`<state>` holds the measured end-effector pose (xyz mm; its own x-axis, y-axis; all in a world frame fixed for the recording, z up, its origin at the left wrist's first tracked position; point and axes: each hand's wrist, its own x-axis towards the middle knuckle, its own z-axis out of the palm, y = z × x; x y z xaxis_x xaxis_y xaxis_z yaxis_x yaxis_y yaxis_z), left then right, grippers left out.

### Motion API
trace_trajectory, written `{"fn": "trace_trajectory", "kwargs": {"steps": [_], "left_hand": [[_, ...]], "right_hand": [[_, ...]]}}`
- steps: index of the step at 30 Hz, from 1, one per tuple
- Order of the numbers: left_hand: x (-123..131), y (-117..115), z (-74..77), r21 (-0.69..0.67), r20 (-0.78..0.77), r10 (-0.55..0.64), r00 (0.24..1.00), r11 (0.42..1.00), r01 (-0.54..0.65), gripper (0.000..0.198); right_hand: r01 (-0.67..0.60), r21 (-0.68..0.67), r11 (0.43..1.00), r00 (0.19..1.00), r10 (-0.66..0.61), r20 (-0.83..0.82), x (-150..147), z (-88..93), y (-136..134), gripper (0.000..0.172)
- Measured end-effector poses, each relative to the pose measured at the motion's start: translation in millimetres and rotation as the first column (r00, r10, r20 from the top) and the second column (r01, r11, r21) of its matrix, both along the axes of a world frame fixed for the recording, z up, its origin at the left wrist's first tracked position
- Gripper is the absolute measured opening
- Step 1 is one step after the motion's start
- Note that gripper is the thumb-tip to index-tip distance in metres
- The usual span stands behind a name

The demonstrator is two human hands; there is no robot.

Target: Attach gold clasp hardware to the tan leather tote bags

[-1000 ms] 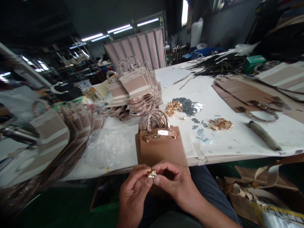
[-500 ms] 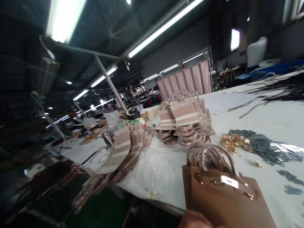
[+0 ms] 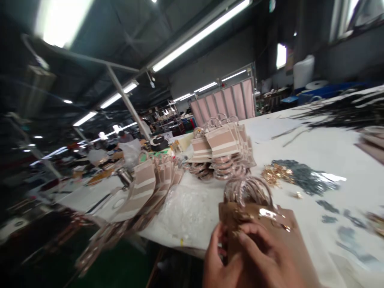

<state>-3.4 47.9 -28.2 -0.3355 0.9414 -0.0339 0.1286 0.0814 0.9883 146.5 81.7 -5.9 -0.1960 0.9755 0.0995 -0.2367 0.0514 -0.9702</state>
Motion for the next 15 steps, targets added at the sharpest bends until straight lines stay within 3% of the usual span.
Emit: {"fn": "trace_trajectory", "kwargs": {"steps": [2,4,7,9,12,15], "left_hand": [[2.0,8.7,11.7,0.078,0.125,-0.071,0.99,0.995,0.061,0.086],[0.5,22.7,20.5,0.175,0.199,-0.192,0.961,0.972,0.158,0.067],[-2.5,41.7,28.7,0.138,0.2,-0.268,0.943,0.96,0.244,0.04],[-3.6,48.8,32.9,0.126,0.233,-0.323,0.917,0.945,0.301,0.038],[-3.9,55.7,36.0,0.135,0.308,-0.374,0.875,0.927,0.349,0.048],[-2.0,64.2,33.2,0.083,0.333,-0.333,0.882,0.942,0.325,0.054]], "right_hand": [[-0.045,0.087,0.995,0.998,0.048,-0.031,-7.8,17.3,-5.5,0.036],[-0.08,0.183,0.98,0.997,0.081,0.002,-11.5,27.6,-6.3,0.031],[-0.144,0.241,0.96,0.989,0.137,0.046,-4.8,33.9,-5.6,0.023],[-0.149,0.279,0.949,0.988,0.131,0.081,8.3,35.6,-3.1,0.022],[-0.041,0.356,0.934,0.982,-0.027,0.185,37.5,33.3,9.9,0.022],[0.11,0.455,0.884,0.902,-0.28,0.327,68.3,25.4,31.5,0.02]]}}
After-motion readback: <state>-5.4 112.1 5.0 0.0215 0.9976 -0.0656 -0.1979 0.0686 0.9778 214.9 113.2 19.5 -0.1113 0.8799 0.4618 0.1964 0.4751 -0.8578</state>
